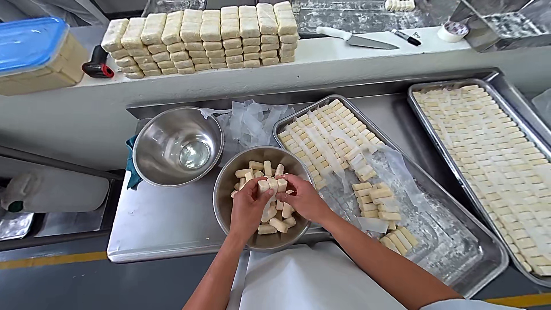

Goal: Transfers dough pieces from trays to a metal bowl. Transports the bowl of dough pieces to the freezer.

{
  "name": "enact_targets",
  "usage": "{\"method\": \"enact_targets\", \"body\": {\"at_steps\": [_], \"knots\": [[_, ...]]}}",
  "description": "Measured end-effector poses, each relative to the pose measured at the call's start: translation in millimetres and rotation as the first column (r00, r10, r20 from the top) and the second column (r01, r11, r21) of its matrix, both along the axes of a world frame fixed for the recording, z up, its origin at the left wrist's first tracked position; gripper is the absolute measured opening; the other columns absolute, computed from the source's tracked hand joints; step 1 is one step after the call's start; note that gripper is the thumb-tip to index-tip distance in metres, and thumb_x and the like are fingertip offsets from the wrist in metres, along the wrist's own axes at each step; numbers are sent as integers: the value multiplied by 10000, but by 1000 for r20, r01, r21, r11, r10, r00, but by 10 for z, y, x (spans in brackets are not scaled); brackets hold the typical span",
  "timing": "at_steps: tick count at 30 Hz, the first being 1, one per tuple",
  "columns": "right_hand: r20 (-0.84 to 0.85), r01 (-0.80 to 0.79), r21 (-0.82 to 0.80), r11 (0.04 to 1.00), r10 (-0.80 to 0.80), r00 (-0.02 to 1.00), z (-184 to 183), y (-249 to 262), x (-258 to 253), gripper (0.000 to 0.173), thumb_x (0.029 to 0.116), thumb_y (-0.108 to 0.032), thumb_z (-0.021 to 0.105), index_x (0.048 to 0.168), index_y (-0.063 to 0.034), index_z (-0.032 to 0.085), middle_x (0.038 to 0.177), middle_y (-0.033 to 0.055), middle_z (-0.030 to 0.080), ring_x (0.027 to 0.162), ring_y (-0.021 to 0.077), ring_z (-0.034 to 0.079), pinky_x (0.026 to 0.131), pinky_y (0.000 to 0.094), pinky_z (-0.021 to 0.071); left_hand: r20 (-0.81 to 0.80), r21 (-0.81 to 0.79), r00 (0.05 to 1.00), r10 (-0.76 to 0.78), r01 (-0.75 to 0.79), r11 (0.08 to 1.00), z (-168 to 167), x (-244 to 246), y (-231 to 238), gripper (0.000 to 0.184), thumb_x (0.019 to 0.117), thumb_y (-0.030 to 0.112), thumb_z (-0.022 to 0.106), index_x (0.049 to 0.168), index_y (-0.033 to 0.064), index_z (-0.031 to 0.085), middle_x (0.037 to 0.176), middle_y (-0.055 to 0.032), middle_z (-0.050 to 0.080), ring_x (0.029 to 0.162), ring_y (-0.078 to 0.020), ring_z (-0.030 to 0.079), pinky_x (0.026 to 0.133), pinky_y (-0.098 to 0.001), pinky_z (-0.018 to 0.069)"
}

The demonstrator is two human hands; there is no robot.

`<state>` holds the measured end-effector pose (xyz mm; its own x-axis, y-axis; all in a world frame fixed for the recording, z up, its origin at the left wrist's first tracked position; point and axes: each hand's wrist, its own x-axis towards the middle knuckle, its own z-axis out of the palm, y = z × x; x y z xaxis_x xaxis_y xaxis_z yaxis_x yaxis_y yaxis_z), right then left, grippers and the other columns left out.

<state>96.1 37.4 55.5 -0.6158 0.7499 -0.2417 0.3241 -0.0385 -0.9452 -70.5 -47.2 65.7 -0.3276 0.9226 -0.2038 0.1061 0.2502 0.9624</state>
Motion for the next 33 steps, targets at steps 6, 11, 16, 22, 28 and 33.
{"method": "enact_targets", "body": {"at_steps": [6,11,16,22,28,33], "knots": [[40,91,139,986,-98,994,12,-72,-24,374,950,-140,737,1294,-50,620,1123,105,710,952,184,719,850,377,616,-218,48,974,54,-45,998,-9,82,-7,318,930,149,757,1232,91,677,990,-39,753,873,-131,731,819,-356,619],[101,152,217,964,-176,979,-33,52,124,416,937,-216,763,1239,-3,573,1059,144,672,873,215,699,779,410,608,-305,87,934,187,-168,982,-44,-331,-110,341,940,143,742,1239,9,648,983,-107,741,837,-182,722,792,-415,611],[140,-168,90,982,154,978,42,53,124,564,861,-250,841,1333,-54,604,1348,133,591,1231,250,588,1023,456,517,-118,122,983,143,-129,984,25,-539,-326,313,945,82,699,1247,31,636,985,-26,740,864,-73,711,801,-255,600],[-112,-201,-33,979,196,974,119,-120,-118,471,968,-120,703,1411,-44,561,1278,104,656,1097,153,681,951,332,584,71,99,995,-68,61,993,11,-208,-276,378,996,88,620,1372,60,594,1192,-71,708,1048,-161,697,925,-350,591],[-51,-127,63,990,130,990,121,-186,-199,347,1004,-121,656,1326,-6,597,1154,127,691,994,162,708,888,327,601,-21,131,999,32,-29,991,-20,4,-247,276,972,61,661,1248,70,648,1021,-39,743,918,-121,725,844,-314,615],[-30,-61,192,979,68,997,65,-295,-240,393,1011,-131,633,1363,31,562,1180,160,676,1018,191,699,912,350,589,-135,182,987,87,-61,981,-38,49,-266,300,953,94,696,1246,51,652,1025,-38,748,931,-107,730,861,-308,618]]}}
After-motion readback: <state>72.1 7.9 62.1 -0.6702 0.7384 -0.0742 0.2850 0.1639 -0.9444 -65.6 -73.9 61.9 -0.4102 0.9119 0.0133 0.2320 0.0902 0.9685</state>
